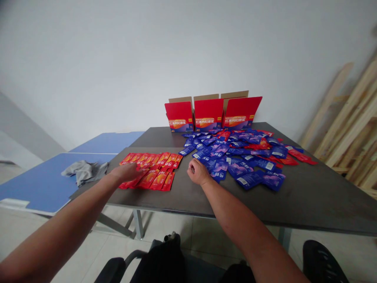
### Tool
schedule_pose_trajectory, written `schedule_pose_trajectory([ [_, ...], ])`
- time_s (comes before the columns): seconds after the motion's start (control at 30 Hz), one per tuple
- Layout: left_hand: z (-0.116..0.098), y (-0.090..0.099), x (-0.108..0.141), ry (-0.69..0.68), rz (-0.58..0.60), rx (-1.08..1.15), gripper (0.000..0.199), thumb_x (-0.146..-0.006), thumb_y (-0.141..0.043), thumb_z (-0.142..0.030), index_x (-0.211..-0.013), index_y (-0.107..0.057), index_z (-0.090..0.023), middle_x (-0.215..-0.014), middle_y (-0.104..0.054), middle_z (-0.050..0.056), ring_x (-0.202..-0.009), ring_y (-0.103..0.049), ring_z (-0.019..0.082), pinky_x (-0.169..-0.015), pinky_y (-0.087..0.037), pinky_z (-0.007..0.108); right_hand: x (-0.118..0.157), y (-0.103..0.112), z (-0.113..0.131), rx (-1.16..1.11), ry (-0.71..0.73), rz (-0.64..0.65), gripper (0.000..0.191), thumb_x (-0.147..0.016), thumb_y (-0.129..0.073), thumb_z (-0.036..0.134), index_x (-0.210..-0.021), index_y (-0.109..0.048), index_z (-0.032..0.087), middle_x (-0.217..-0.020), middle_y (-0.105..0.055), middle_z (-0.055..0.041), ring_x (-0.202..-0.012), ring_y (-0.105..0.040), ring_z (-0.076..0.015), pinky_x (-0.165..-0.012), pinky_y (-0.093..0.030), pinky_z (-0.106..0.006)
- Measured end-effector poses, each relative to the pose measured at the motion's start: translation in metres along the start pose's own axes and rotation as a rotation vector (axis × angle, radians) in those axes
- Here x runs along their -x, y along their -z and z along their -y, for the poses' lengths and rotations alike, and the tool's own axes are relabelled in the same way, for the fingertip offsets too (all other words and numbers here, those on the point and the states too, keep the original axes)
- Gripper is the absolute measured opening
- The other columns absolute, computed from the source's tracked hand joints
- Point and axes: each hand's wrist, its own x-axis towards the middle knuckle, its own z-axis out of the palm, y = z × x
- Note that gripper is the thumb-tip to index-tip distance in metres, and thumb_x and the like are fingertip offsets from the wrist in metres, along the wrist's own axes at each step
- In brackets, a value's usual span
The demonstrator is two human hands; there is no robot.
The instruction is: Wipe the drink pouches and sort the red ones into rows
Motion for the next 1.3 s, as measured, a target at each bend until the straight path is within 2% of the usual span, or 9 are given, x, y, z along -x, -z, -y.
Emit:
schedule_pose_trajectory([
  [0.1, -0.035, 0.006, 0.015, -0.089, -0.076, 0.079, 0.043, -0.081, -0.049, -0.051, -0.091, -0.065, -0.012, -0.099, -0.069, 0.020, -0.090, -0.064, 0.030, -0.075, -0.043, 0.033, 0.000, 0.000, 0.000, 0.017, 0.006, -0.012, 0.016, -0.073, -0.046, 0.011, -0.070, -0.037, 0.023, -0.070, -0.046, -0.0004, -0.065, -0.044, -0.0161, -0.062, -0.037, -0.028],
  [0.17, -0.074, 0.002, 0.026, -0.180, -0.113, 0.301, 0.034, -0.081, -0.049, -0.047, -0.084, -0.062, -0.015, -0.081, -0.068, 0.012, -0.076, -0.062, 0.022, -0.066, -0.041, 0.028, 0.001, -0.001, -0.001, 0.043, -0.001, -0.034, 0.014, -0.075, -0.045, 0.012, -0.072, -0.037, 0.023, -0.071, -0.047, -0.0009, -0.066, -0.046, -0.0167, -0.063, -0.037, -0.028],
  [0.33, -0.187, -0.040, 0.035, -0.246, -0.027, 1.209, 0.028, -0.083, -0.045, -0.042, -0.070, -0.049, -0.018, -0.059, -0.049, -0.003, -0.054, -0.043, 0.010, -0.052, -0.032, 0.022, 0.003, 0.000, -0.006, 0.114, -0.109, -0.161, 0.006, -0.085, -0.040, 0.021, -0.080, -0.042, 0.023, -0.074, -0.053, -0.0039, -0.072, -0.052, -0.0198, -0.068, -0.040, -0.031],
  [0.47, -0.243, -0.070, 0.020, -0.180, -0.057, 1.663, 0.027, -0.084, -0.044, -0.037, -0.065, -0.042, -0.019, -0.058, -0.043, -0.005, -0.055, -0.037, 0.008, -0.055, -0.033, 0.021, 0.005, 0.003, -0.009, 0.122, -0.253, -0.285, 0.012, -0.092, -0.037, 0.029, -0.090, -0.047, 0.022, -0.080, -0.060, -0.0074, -0.078, -0.057, -0.0222, -0.070, -0.043, -0.033],
  [0.73, -0.251, -0.087, 0.001, -0.208, -0.150, 1.605, 0.025, -0.084, -0.044, -0.032, -0.063, -0.038, -0.019, -0.060, -0.042, -0.005, -0.060, -0.037, 0.009, -0.057, -0.032, 0.021, -0.001, 0.010, 0.001, 0.093, -0.359, -0.330, 0.015, -0.089, -0.045, 0.036, -0.087, -0.052, 0.023, -0.071, -0.060, -0.0039, -0.063, -0.055, -0.0190, -0.062, -0.043, -0.030],
  [0.9, -0.250, -0.089, 0.002, -0.296, -0.178, 1.385, 0.028, -0.084, -0.044, -0.032, -0.060, -0.039, -0.019, -0.057, -0.041, -0.005, -0.059, -0.037, 0.010, -0.057, -0.028, 0.023, -0.021, 0.038, -0.005, -0.001, -0.518, -0.514, 0.020, -0.086, -0.048, 0.040, -0.079, -0.054, 0.023, -0.063, -0.057, -0.0008, -0.060, -0.052, -0.0170, -0.058, -0.043, -0.028],
  [1.07, -0.248, -0.084, 0.006, -0.309, -0.156, 1.322, 0.029, -0.084, -0.045, -0.032, -0.059, -0.037, -0.019, -0.055, -0.039, -0.006, -0.057, -0.036, 0.010, -0.056, -0.026, 0.023, -0.037, 0.120, -0.060, -0.053, -0.744, -0.556, 0.023, -0.077, -0.055, 0.038, -0.083, -0.063, 0.017, -0.074, -0.065, -0.0036, -0.067, -0.059, -0.0182, -0.063, -0.047, -0.029],
  [1.17, -0.248, -0.083, 0.007, -0.312, -0.150, 1.293, 0.029, -0.084, -0.044, -0.032, -0.059, -0.037, -0.019, -0.056, -0.039, -0.005, -0.058, -0.036, 0.010, -0.056, -0.026, 0.023, -0.024, 0.188, -0.107, 0.303, -0.840, -0.553, 0.019, -0.078, -0.054, 0.031, -0.082, -0.065, 0.017, -0.081, -0.068, -0.0066, -0.073, -0.061, -0.0193, -0.069, -0.047, -0.030],
  [1.3, -0.250, -0.084, 0.007, -0.334, -0.135, 1.254, 0.028, -0.084, -0.044, -0.033, -0.060, -0.039, -0.019, -0.057, -0.041, -0.005, -0.058, -0.038, 0.010, -0.056, -0.026, 0.023, 0.022, 0.269, -0.155, 0.689, -1.132, -0.336, 0.020, -0.072, -0.065, 0.021, -0.090, -0.066, 0.013, -0.097, -0.068, -0.0162, -0.088, -0.063, -0.0254, -0.078, -0.046, -0.036],
])
